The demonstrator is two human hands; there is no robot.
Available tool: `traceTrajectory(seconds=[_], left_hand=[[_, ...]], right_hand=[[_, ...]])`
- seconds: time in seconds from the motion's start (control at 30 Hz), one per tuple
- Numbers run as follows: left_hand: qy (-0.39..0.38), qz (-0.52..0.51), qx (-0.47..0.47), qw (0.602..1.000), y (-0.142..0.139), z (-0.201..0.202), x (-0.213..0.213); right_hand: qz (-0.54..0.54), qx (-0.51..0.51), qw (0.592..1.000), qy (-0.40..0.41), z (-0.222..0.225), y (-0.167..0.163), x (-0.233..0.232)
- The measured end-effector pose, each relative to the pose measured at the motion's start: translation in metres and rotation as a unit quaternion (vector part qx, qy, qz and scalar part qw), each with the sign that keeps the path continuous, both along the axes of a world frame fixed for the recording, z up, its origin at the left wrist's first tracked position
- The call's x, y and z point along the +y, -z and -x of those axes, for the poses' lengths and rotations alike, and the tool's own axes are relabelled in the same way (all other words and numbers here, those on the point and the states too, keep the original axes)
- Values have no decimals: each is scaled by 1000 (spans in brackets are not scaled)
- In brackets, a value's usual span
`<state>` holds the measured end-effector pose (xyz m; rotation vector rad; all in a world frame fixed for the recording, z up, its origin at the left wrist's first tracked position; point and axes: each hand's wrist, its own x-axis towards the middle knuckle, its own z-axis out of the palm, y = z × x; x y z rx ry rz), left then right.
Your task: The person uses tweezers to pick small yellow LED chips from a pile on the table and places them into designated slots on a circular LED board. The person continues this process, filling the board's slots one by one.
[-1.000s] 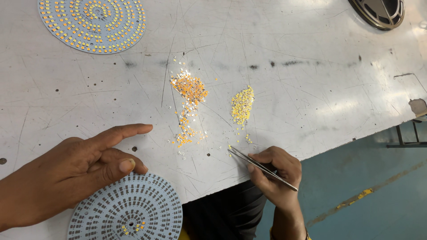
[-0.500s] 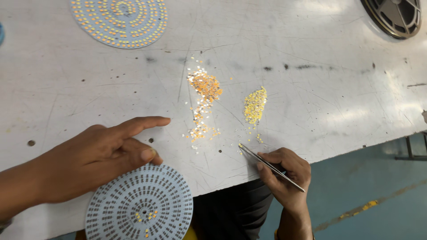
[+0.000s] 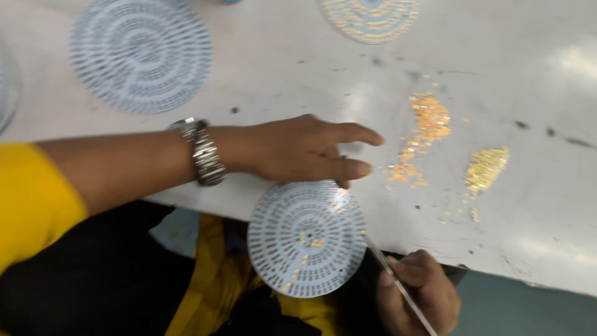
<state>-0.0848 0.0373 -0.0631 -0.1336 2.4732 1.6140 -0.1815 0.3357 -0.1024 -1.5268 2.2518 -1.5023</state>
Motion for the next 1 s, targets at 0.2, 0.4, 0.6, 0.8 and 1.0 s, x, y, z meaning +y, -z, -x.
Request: traceTrajectory(seconds=[0.2, 0.4, 0.6, 0.8, 1.0], left_hand=[[-5, -24, 41, 999, -2, -6, 0], [-17, -34, 2, 999, -1, -6, -1], [-13, -22, 37, 999, 0, -5, 1], [-15, -20, 32, 999, 0, -4, 0], [-18, -14, 22, 999, -2, -4, 1]], right_hand=[[-45, 72, 993, -85, -28, -3, -30], [-68, 82, 987, -122, -24, -9, -39], [-94, 33, 982, -162, -7, -17, -42], [-83, 54, 981, -166, -10, -14, -45], [-94, 62, 981, -157, -12, -16, -48]])
